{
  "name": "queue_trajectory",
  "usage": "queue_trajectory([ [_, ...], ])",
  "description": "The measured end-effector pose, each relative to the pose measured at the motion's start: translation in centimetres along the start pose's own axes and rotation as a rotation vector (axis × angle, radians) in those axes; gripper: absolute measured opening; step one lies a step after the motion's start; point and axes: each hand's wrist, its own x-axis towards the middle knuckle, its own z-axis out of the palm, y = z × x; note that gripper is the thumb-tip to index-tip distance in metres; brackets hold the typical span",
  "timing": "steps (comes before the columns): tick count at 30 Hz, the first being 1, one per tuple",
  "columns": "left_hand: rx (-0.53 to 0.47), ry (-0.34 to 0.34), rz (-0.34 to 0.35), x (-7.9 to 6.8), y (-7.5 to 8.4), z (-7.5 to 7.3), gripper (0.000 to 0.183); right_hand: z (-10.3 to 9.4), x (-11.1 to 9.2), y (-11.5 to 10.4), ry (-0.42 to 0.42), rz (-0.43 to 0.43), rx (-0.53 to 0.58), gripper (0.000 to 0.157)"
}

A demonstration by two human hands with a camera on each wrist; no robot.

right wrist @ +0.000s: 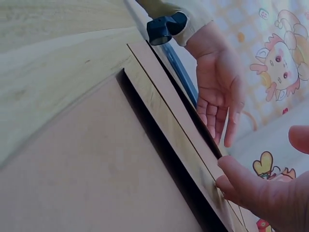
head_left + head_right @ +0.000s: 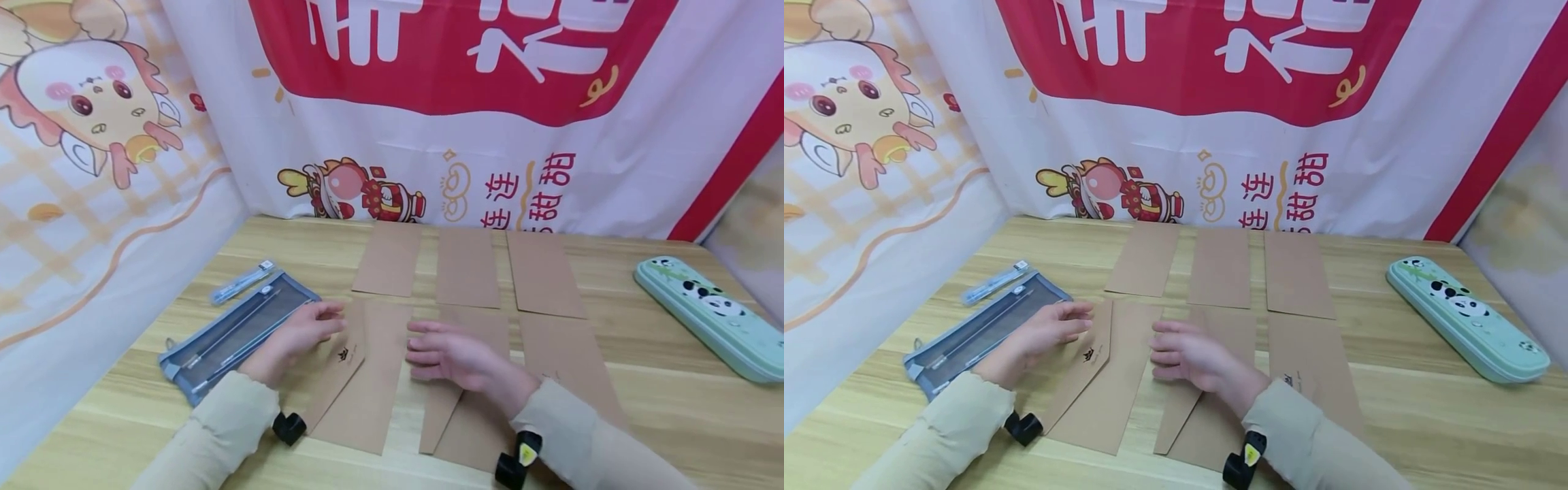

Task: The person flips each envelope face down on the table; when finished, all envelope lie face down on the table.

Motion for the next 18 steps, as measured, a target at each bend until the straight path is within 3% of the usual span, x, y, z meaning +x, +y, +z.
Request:
queue_trajectory([
  [10,-0.062,-0.032,-0.003,-0.4,-0.2,0.0,0.048,1.0,1.9,0.1,0.039,0.007,-0.025,0.061],
  [18,-0.287,-0.046,-0.053,-0.3,-0.2,-0.5,0.047,1.1,2.1,0.0,0.037,0.015,-0.023,0.061],
])
